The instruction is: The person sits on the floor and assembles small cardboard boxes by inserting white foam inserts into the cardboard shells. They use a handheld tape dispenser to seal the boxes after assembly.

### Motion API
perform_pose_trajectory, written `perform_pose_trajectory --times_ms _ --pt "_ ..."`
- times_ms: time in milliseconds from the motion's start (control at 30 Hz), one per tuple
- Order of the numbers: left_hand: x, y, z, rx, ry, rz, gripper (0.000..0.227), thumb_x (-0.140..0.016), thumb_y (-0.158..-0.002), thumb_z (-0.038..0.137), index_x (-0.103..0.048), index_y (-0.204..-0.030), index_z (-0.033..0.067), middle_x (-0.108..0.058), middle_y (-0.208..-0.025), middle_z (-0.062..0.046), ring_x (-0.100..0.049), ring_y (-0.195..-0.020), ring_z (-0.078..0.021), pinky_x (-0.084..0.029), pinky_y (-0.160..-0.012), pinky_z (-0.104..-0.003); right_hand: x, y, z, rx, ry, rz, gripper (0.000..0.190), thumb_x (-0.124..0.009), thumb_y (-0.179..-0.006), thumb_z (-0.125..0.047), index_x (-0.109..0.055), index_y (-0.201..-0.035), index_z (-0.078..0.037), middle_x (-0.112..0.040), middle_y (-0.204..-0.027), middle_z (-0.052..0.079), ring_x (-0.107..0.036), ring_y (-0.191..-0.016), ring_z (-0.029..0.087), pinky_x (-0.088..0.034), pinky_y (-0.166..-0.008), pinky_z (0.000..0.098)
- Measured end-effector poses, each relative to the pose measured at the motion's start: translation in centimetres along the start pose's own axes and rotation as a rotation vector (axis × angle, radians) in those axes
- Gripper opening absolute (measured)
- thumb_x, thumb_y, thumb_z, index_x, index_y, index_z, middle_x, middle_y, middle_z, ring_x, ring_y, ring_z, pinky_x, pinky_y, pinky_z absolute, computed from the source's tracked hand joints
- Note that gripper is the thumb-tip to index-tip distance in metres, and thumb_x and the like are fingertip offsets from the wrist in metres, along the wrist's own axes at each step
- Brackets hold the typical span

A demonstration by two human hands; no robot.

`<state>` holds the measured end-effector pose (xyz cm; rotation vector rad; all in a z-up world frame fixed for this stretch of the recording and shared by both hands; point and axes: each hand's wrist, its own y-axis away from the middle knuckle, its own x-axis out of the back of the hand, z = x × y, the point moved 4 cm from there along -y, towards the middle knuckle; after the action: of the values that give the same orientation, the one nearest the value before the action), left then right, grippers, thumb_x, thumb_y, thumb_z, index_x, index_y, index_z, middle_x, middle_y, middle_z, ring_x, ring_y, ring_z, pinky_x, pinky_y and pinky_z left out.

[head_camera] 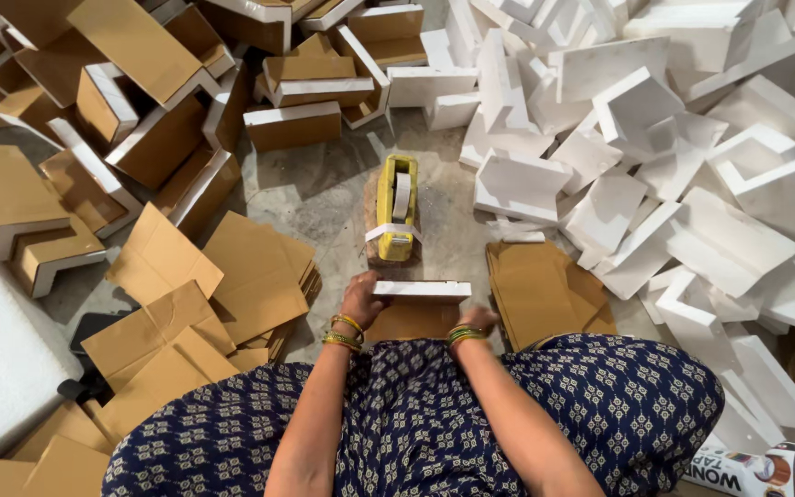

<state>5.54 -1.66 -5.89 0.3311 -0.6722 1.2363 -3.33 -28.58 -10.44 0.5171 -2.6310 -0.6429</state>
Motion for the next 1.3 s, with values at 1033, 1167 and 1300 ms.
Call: perform_pose_trajectory --times_ms 1033,1167,1300 --pt "0.8 0.1 -0.1 0.328 0.312 0.072 0.071 -0.093 -0.061 0.011 -0.054 -0.120 0.0074 -0.073 -0.103 -0.014 -0.073 -0.096 -0.0307 -0.059 -0.083 -0.039 -18.6 2.7 -3.5 0.702 1.466 -0.938 0.032 -0.073 -0.083 -0.042 -0.081 -0.095 -0.014 -0.076 -0.102 0.009 -0.073 -0.098 0.026 -0.056 -0.090 0.0349" --pt "2.5 0.0 2.5 0.172 0.376 0.157 0.090 -0.090 -0.056 0.014 -0.045 -0.133 0.0073 -0.062 -0.117 -0.013 -0.068 -0.104 -0.0321 -0.057 -0.088 -0.040 -18.5 1.7 -3.1 0.625 1.481 -0.941 0.042 -0.074 -0.085 -0.046 -0.076 -0.100 -0.007 -0.077 -0.110 0.013 -0.073 -0.106 0.026 -0.057 -0.092 0.0349" --pt "1.8 -1.1 2.9 -0.023 0.122 0.049 0.088 -0.086 -0.060 0.019 -0.050 -0.141 0.0138 -0.073 -0.114 -0.010 -0.065 -0.113 -0.0325 -0.039 -0.104 -0.046 -18.6 1.0 -2.7 0.476 1.297 -0.758 0.032 -0.071 -0.088 -0.026 -0.075 -0.111 -0.004 -0.074 -0.115 0.021 -0.072 -0.107 0.034 -0.059 -0.089 0.0401"
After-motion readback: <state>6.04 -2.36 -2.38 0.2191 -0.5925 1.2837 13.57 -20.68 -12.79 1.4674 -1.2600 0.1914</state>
